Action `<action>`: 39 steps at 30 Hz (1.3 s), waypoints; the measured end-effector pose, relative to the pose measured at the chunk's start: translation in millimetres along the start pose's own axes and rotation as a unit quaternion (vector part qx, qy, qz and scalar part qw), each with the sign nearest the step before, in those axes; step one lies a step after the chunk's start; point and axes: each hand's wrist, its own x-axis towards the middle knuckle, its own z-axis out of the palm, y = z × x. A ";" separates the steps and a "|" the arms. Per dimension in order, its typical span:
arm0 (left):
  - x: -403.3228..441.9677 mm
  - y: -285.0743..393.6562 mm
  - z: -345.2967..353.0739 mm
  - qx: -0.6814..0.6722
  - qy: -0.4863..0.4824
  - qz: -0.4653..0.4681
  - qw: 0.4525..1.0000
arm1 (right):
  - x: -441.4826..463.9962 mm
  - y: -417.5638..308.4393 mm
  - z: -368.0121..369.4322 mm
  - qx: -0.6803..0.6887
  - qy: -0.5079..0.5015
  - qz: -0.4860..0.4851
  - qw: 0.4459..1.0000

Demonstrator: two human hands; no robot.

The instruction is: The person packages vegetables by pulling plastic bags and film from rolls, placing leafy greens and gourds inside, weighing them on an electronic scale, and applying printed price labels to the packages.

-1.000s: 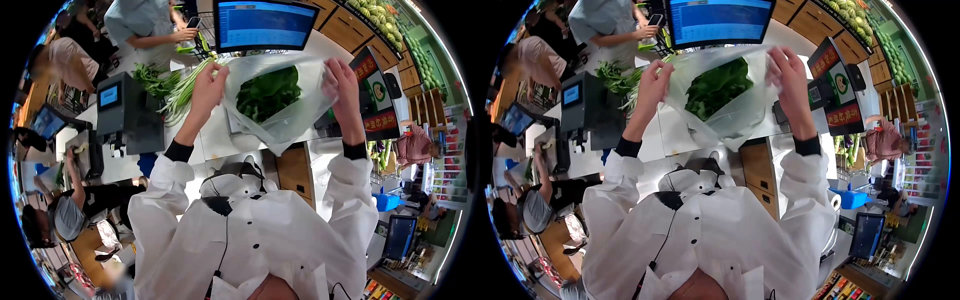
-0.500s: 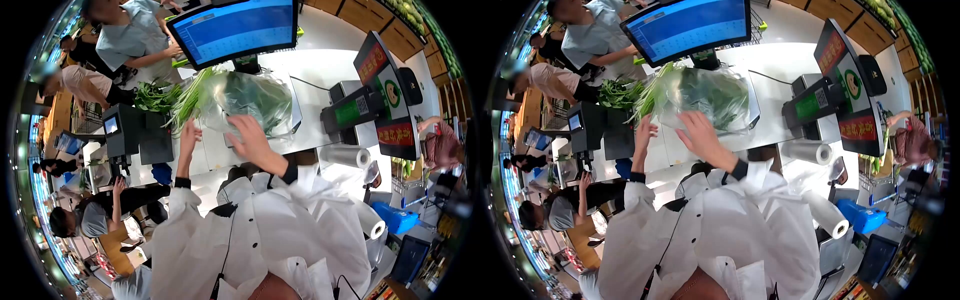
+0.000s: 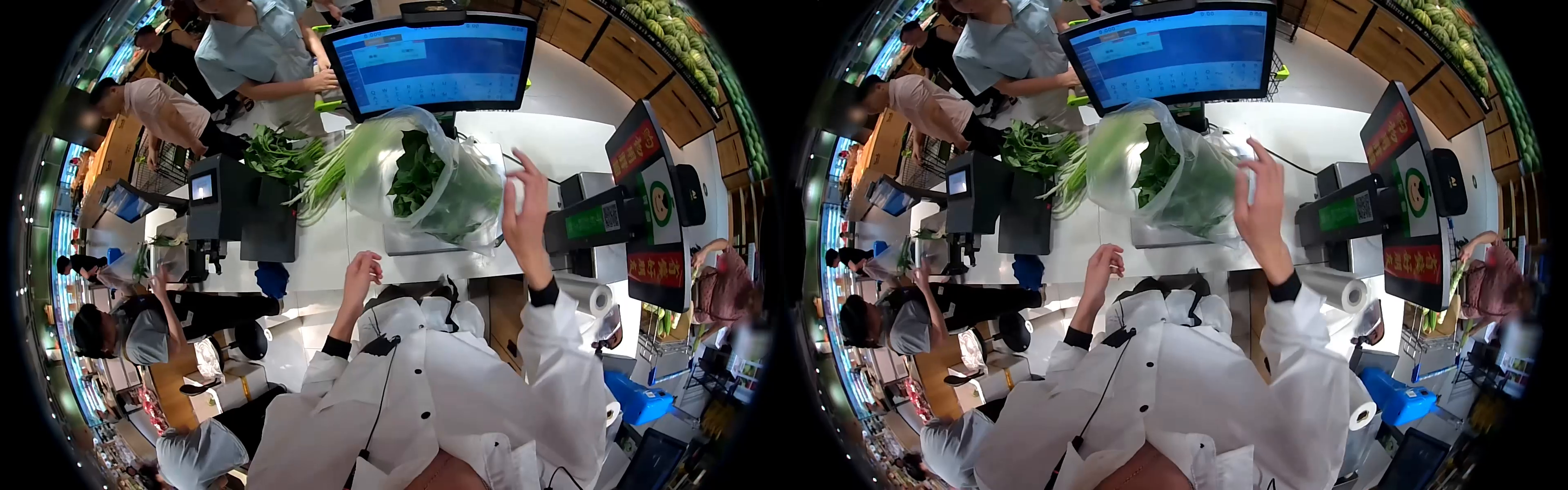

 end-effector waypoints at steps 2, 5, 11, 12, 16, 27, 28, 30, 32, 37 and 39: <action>-0.2 2.2 4.6 0.004 -0.018 0.014 1.000 | 29.3 -7.4 18.2 -0.002 -0.011 -0.050 0.999; -3.8 -1.2 1.2 -0.003 0.003 0.011 1.000 | 59.5 -16.4 38.9 -0.007 -0.028 -0.126 0.992; -14.6 -13.7 -24.3 -0.008 0.048 -0.006 0.999 | 98.8 -9.8 79.2 -0.041 -0.047 -0.214 0.975; -16.8 -13.8 -28.2 -0.009 0.053 -0.007 0.999 | 106.0 -6.5 84.3 -0.043 -0.048 -0.212 0.975; -20.7 -13.5 -39.3 0.003 0.076 -0.012 0.997 | 125.6 -1.9 104.8 -0.067 -0.080 -0.238 0.966; -39.7 -19.0 -43.0 -0.011 0.124 -0.009 0.992 | 139.3 -13.3 68.1 0.134 -0.001 -0.030 0.991; -39.3 -18.8 -41.7 -0.003 0.129 -0.003 0.992 | 128.3 -8.4 53.0 0.140 -0.002 -0.014 0.990; -36.6 -11.4 -33.3 -0.021 0.131 -0.006 0.991 | 102.4 1.6 29.6 0.122 0.026 -0.059 0.990; -31.4 -4.0 -27.1 -0.031 0.099 -0.005 0.995 | 68.2 11.7 8.7 0.071 0.014 -0.056 0.996; -8.7 0.1 -21.6 -0.057 0.050 -0.004 0.997 | 2.7 7.6 -25.5 -0.009 -0.027 0.045 0.999; 2.7 8.0 -20.8 -0.070 0.040 -0.021 0.997 | -7.0 -12.7 -25.7 -0.035 -0.085 0.055 0.994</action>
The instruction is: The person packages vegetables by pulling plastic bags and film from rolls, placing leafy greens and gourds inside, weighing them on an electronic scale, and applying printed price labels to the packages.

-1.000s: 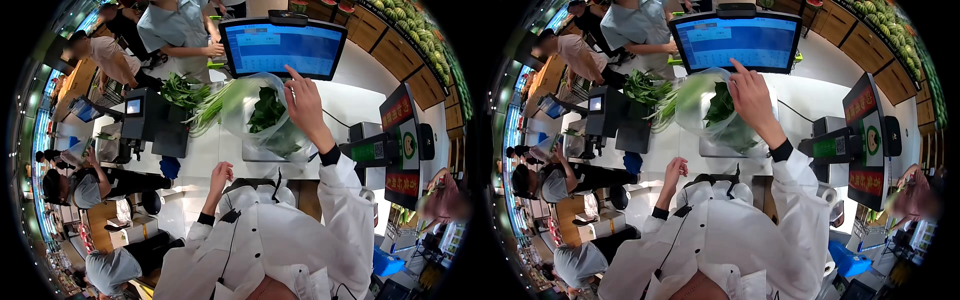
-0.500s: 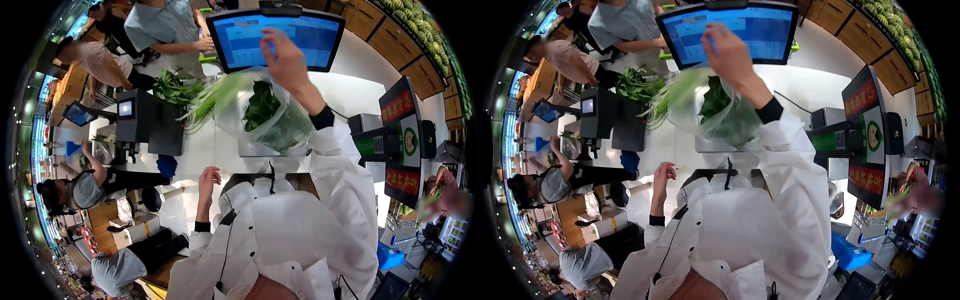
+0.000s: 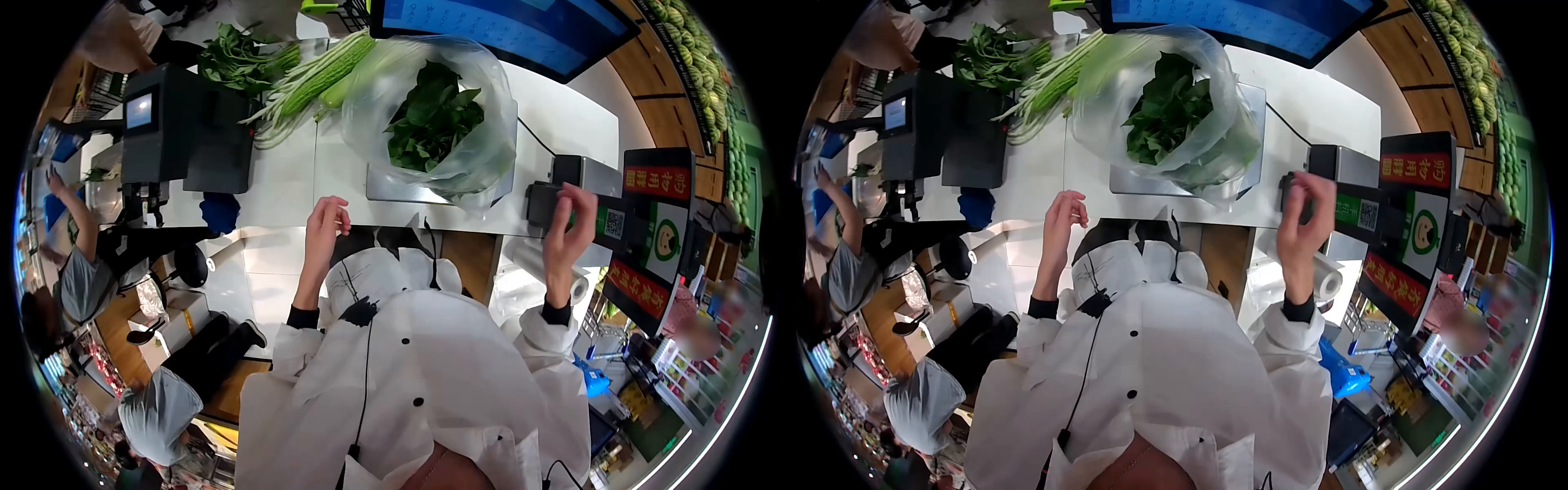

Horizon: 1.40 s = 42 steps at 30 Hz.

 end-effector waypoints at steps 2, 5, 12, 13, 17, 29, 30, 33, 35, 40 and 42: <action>15.0 3.8 0.0 -0.015 -0.013 -0.011 1.000 | -3.9 -22.9 8.1 -0.044 -0.105 -0.006 0.993; 33.9 20.3 4.5 -0.046 -0.044 0.008 0.998 | 5.7 -60.9 42.6 -0.126 -0.239 -0.038 0.962; 54.9 35.3 -0.9 -0.054 -0.123 0.033 0.990 | -3.5 -79.1 38.2 -0.173 -0.292 -0.057 0.939; 56.2 32.4 -4.5 -0.056 -0.129 0.040 0.989 | 0.2 -82.1 28.5 -0.128 -0.255 -0.050 0.957; 61.1 18.4 -19.5 -0.044 -0.098 0.005 0.994 | 67.8 -79.6 21.4 -0.106 0.016 -0.170 0.980; -15.7 7.5 -57.7 0.000 0.089 0.094 0.992 | 187.8 19.2 102.4 -0.223 -0.074 -0.347 0.908; -26.4 5.1 -56.3 -0.021 0.108 0.075 0.991 | 188.5 23.1 105.3 -0.205 -0.068 -0.356 0.909; -59.7 -3.1 -44.8 -0.028 0.161 0.059 0.985 | 189.5 30.7 111.6 -0.176 -0.060 -0.365 0.913; -73.2 -12.7 -40.2 -0.035 0.178 0.062 0.981 | 191.4 28.7 111.6 -0.161 -0.066 -0.364 0.915; -91.3 -18.9 -23.9 -0.031 0.198 0.053 0.978 | 197.7 41.7 128.2 -0.120 -0.023 -0.364 0.923; -95.0 -21.0 -20.2 -0.027 0.195 0.045 0.979 | 189.1 41.2 122.4 -0.117 -0.012 -0.351 0.929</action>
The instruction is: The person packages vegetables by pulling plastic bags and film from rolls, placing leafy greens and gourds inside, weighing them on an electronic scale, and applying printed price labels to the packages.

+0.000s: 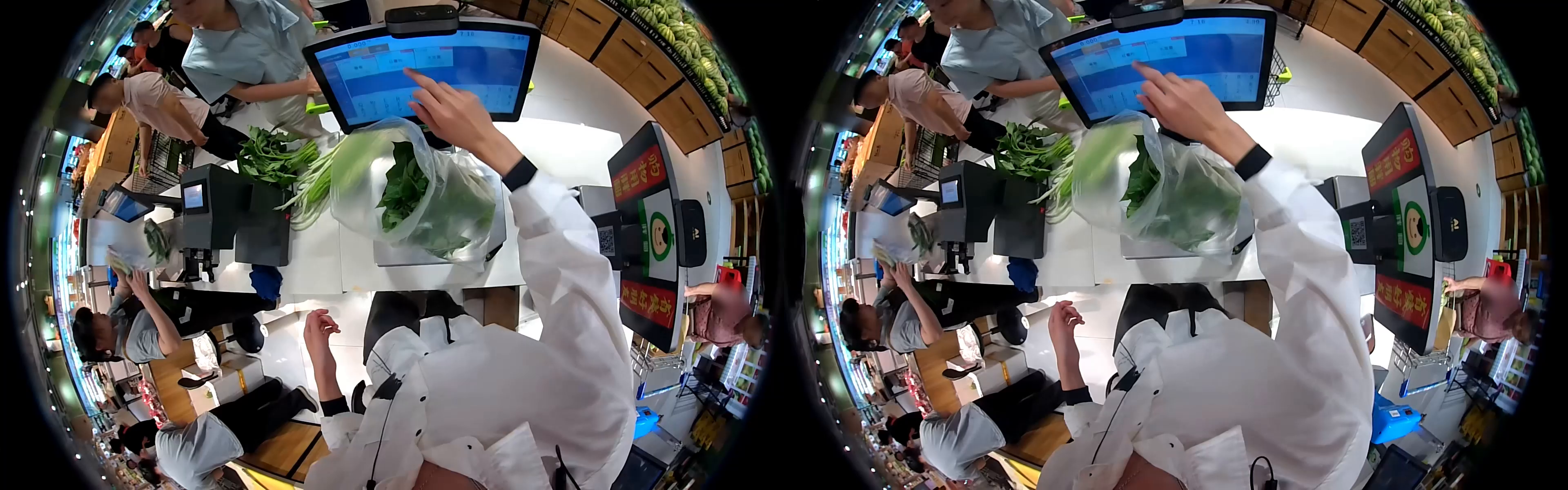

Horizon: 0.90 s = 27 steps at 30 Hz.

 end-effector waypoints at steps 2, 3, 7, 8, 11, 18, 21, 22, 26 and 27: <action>-3.1 -0.7 5.2 -0.002 -0.001 -0.001 1.000 | -14.9 -20.7 -39.0 0.128 0.150 0.004 0.980; -4.1 0.1 7.1 -0.007 -0.004 0.001 1.000 | -33.4 -33.4 -56.1 0.178 0.131 0.103 0.970; -2.1 7.8 20.7 0.018 -0.036 0.003 0.999 | -132.0 -60.7 -58.9 0.248 0.226 0.337 0.880; 4.3 12.1 23.4 0.029 -0.043 -0.002 0.999 | -160.1 -69.9 -66.0 0.243 0.199 0.407 0.858; 8.9 25.4 5.9 0.056 -0.085 0.035 0.994 | -242.1 -99.8 -84.7 0.251 0.183 0.580 0.753; 67.4 32.4 16.2 -0.004 -0.063 0.001 0.998 | -368.7 -152.5 -71.2 0.207 0.000 0.665 0.717; 82.6 25.4 31.4 -0.005 -0.093 -0.026 0.995 | -381.7 -167.3 -52.3 0.212 -0.029 0.669 0.711; 85.9 26.4 38.4 0.000 -0.087 -0.044 0.995 | -381.2 -171.3 -47.4 0.215 -0.048 0.674 0.705; 86.2 34.1 66.6 0.017 -0.123 -0.058 0.991 | -388.2 -172.1 -29.0 0.204 -0.057 0.675 0.707; 86.6 34.3 68.3 0.026 -0.125 -0.058 0.990 | -388.6 -170.5 -24.5 0.206 -0.053 0.681 0.701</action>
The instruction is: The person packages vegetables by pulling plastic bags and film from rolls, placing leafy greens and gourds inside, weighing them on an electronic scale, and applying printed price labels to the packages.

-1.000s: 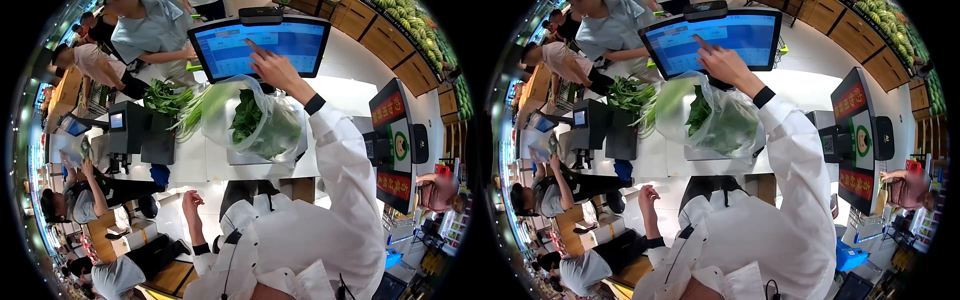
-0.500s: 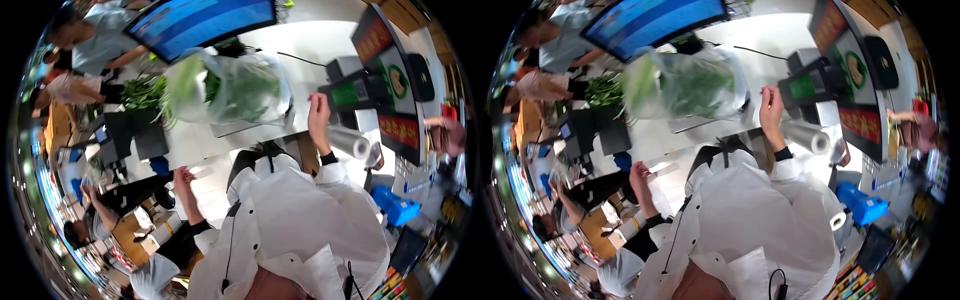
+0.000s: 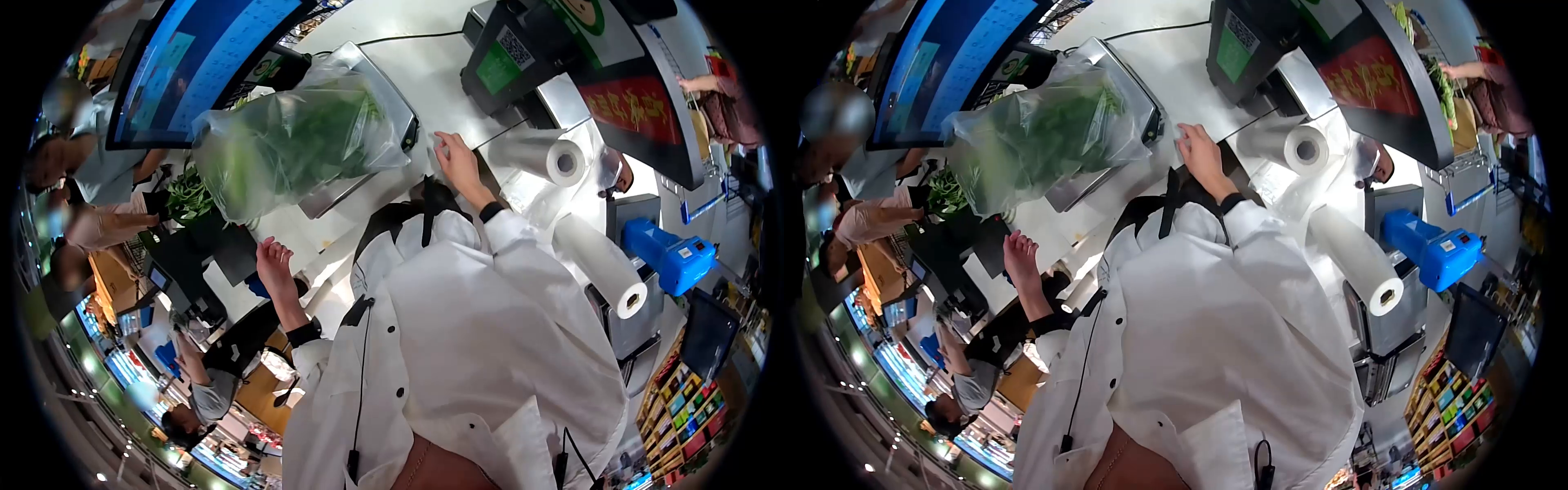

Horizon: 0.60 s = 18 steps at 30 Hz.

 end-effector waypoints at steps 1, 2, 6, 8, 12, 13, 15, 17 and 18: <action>1.0 1.2 0.1 0.007 -0.020 -0.001 1.000 | 2.2 -0.6 3.2 -0.009 0.008 -0.021 1.000; 4.2 2.5 2.6 0.012 -0.043 0.000 0.999 | 6.4 -2.1 5.9 -0.018 0.018 -0.046 0.999; 2.2 2.6 8.2 0.028 -0.039 -0.007 0.999 | 20.3 -7.3 14.3 -0.018 0.020 -0.073 0.997; -3.6 2.1 5.9 0.028 -0.030 -0.014 0.999 | 23.7 -1.6 20.7 -0.038 0.029 -0.084 0.995; -14.7 -3.0 2.6 0.044 -0.031 -0.005 0.999 | 30.0 -1.3 24.8 -0.048 0.045 -0.116 0.991; -16.3 -5.3 0.5 0.038 -0.033 -0.007 0.999 | 31.3 -2.6 24.7 -0.038 0.050 -0.117 0.991; -19.9 -6.7 1.9 0.032 -0.021 -0.011 0.999 | 34.1 -0.4 27.2 -0.030 0.045 -0.115 0.992; -16.8 -3.8 6.0 0.024 -0.012 -0.014 1.000 | 39.4 7.7 31.4 -0.034 0.059 -0.122 0.990; -14.1 -1.0 8.5 0.030 -0.003 0.006 1.000 | 41.1 7.6 27.9 -0.030 0.055 -0.127 0.990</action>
